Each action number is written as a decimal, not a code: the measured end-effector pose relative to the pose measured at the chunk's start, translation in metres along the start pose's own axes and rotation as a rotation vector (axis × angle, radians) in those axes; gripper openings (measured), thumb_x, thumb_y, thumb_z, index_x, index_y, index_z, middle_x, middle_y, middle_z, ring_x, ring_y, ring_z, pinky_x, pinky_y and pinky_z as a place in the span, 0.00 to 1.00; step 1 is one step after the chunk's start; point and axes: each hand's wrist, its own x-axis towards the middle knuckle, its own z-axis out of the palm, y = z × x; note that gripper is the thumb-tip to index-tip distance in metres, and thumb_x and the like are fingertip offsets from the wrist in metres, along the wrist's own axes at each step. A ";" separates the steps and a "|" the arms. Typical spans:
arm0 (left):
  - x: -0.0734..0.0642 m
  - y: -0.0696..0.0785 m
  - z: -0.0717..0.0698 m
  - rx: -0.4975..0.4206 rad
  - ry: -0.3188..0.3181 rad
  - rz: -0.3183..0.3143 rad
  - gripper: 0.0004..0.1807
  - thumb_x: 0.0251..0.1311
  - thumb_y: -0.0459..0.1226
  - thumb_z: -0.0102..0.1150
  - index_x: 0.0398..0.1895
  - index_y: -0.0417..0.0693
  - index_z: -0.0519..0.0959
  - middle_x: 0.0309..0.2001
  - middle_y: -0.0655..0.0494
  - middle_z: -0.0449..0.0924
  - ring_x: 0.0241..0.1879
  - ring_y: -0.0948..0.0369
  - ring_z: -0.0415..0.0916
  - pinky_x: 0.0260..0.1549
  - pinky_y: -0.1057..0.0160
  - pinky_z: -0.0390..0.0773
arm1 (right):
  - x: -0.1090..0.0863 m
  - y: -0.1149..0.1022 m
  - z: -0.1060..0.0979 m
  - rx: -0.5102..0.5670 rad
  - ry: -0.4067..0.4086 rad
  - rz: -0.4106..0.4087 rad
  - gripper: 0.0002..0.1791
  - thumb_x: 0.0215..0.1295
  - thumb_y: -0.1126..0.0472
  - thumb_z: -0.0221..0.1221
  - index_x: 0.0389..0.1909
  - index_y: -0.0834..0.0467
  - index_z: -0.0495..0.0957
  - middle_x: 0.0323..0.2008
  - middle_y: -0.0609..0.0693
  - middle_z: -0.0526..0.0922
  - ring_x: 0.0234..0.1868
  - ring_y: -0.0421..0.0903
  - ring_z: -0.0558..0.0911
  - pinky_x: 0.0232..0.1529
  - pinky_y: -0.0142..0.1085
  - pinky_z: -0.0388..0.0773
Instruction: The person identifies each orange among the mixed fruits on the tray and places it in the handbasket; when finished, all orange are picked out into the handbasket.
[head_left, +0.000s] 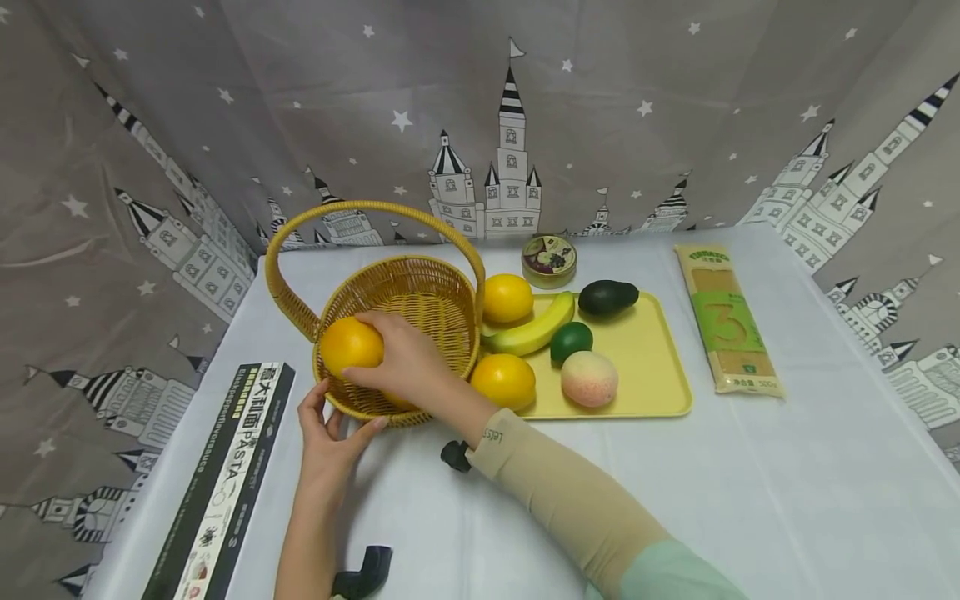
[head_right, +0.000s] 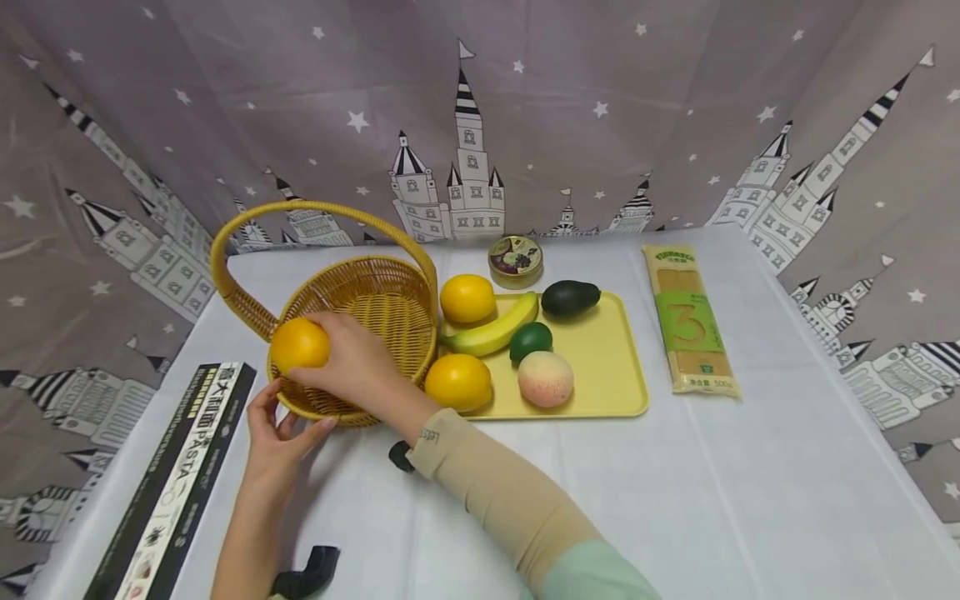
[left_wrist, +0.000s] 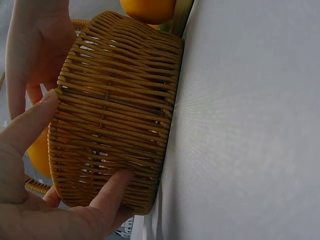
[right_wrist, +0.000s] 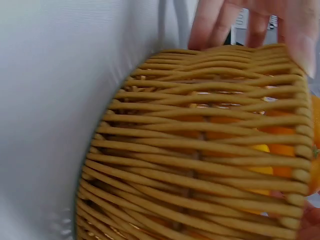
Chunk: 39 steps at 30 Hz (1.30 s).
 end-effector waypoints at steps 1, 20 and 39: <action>0.000 0.000 0.000 -0.001 0.000 0.002 0.51 0.54 0.24 0.65 0.71 0.55 0.41 0.75 0.59 0.29 0.74 0.57 0.43 0.66 0.57 0.60 | 0.000 0.000 0.001 -0.006 0.002 0.001 0.40 0.54 0.44 0.68 0.67 0.50 0.67 0.60 0.45 0.73 0.51 0.40 0.76 0.45 0.31 0.77; 0.000 0.000 0.002 0.008 0.004 -0.001 0.52 0.55 0.25 0.65 0.71 0.56 0.40 0.76 0.59 0.27 0.74 0.55 0.41 0.67 0.55 0.58 | 0.009 0.001 0.014 -0.110 -0.018 -0.020 0.40 0.55 0.44 0.66 0.68 0.50 0.66 0.60 0.46 0.73 0.47 0.40 0.76 0.41 0.28 0.76; -0.001 0.000 0.001 -0.013 -0.003 0.014 0.52 0.55 0.24 0.63 0.72 0.55 0.39 0.75 0.61 0.27 0.74 0.57 0.40 0.66 0.60 0.60 | 0.008 0.000 0.018 -0.235 -0.023 -0.032 0.33 0.60 0.43 0.64 0.64 0.50 0.70 0.60 0.45 0.75 0.53 0.40 0.76 0.49 0.31 0.75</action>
